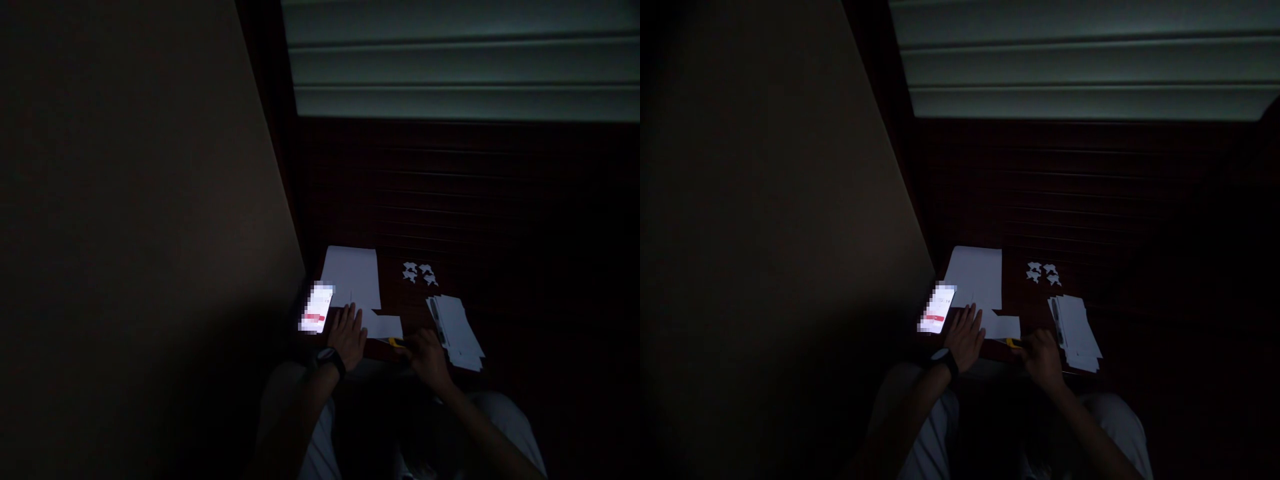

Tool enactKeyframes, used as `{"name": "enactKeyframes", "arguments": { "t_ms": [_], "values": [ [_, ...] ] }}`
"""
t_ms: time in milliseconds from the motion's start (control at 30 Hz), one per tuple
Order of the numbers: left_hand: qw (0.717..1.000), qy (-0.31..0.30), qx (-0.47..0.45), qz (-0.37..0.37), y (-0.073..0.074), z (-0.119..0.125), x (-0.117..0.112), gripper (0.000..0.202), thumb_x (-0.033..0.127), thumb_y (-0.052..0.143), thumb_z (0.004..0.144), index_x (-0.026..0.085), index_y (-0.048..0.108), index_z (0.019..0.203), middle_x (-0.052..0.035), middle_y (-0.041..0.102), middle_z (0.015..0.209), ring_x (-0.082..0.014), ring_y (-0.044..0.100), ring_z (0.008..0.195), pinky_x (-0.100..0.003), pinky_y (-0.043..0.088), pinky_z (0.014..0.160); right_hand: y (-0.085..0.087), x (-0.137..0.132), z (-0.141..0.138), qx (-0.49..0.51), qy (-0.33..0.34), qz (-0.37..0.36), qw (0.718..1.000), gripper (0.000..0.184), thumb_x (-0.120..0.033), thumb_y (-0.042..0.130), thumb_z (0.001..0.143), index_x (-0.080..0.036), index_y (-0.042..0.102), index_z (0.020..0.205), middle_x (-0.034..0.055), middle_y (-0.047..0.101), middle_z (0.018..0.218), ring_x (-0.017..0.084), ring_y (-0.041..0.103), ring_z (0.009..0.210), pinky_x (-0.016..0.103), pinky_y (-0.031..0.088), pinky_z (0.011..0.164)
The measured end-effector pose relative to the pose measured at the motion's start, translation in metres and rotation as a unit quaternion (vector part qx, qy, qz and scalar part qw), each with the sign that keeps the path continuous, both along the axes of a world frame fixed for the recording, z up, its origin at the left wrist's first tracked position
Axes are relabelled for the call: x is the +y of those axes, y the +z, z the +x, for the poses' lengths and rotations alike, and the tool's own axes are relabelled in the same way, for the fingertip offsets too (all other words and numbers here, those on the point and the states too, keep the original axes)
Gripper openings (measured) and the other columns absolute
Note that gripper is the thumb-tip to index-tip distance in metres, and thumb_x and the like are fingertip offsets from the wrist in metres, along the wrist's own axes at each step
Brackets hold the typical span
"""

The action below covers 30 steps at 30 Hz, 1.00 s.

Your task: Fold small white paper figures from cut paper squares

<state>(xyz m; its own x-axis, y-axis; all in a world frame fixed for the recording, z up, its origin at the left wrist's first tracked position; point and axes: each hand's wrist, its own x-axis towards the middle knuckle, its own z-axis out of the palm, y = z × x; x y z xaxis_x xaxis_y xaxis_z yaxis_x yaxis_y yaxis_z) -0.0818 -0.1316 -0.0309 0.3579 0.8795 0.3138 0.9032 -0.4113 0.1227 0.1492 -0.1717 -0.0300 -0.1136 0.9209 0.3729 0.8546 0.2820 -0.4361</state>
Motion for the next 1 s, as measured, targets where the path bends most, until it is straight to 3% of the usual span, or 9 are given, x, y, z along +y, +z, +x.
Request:
{"name": "enactKeyframes", "arguments": {
  "t_ms": [400, 667, 833, 933, 1000],
  "values": [
    [1.000, -0.004, -0.010, -0.008, -0.001, -0.002, 0.000, 0.052, 0.038, 0.027, 0.091, 0.015, 0.029, 0.138, -0.0081, 0.022, 0.147, -0.0244, 0.010, 0.136, -0.046, 0.010, 0.110, 0.000, -0.006, 0.004, 0.002, 0.017, -0.016, 1.000, 0.016, -0.034, 0.062, 0.077, -0.020, 0.065, 0.085, 0.0062, 0.056, 0.079, 0.024, 0.050, 0.079, 0.035, 0.040, 0.068],
    [0.998, -0.019, -0.055, -0.032, 0.002, -0.004, 0.002, 0.052, 0.039, 0.024, 0.092, 0.015, 0.027, 0.138, -0.0085, 0.022, 0.147, -0.0241, 0.010, 0.136, -0.047, 0.010, 0.109, 0.004, -0.018, 0.022, 0.031, 0.047, -0.022, 0.998, 0.021, -0.039, 0.061, 0.077, -0.021, 0.061, 0.087, 0.0066, 0.057, 0.082, 0.025, 0.052, 0.082, 0.036, 0.041, 0.071],
    [0.995, -0.079, -0.062, -0.026, 0.010, 0.006, -0.007, 0.069, 0.053, 0.033, 0.086, 0.014, 0.019, 0.140, -0.0119, 0.014, 0.148, -0.0266, 0.007, 0.136, -0.049, 0.009, 0.109, 0.023, -0.016, 0.030, 0.152, -0.014, -0.023, 0.988, 0.028, -0.044, 0.056, 0.080, -0.020, 0.056, 0.093, 0.0075, 0.059, 0.090, 0.023, 0.056, 0.085, 0.033, 0.044, 0.073],
    [0.988, -0.141, -0.046, -0.035, 0.005, 0.015, -0.017, 0.090, 0.066, 0.046, 0.072, 0.014, 0.020, 0.140, -0.0142, 0.017, 0.147, -0.0303, 0.008, 0.135, -0.052, 0.011, 0.108, 0.027, -0.010, 0.031, 0.240, -0.097, -0.047, 0.965, 0.033, -0.048, 0.052, 0.081, -0.019, 0.053, 0.099, 0.0073, 0.061, 0.094, 0.022, 0.058, 0.085, 0.032, 0.044, 0.074],
    [0.984, -0.173, -0.034, -0.038, -0.002, 0.017, -0.025, 0.088, 0.062, 0.054, 0.070, 0.016, 0.025, 0.138, -0.0136, 0.024, 0.145, -0.0301, 0.013, 0.135, -0.051, 0.013, 0.108, 0.025, -0.005, 0.032, 0.275, -0.144, -0.063, 0.949, 0.039, -0.051, 0.048, 0.082, -0.018, 0.052, 0.102, 0.0076, 0.063, 0.094, 0.022, 0.059, 0.083, 0.032, 0.045, 0.072]
  ]
}}
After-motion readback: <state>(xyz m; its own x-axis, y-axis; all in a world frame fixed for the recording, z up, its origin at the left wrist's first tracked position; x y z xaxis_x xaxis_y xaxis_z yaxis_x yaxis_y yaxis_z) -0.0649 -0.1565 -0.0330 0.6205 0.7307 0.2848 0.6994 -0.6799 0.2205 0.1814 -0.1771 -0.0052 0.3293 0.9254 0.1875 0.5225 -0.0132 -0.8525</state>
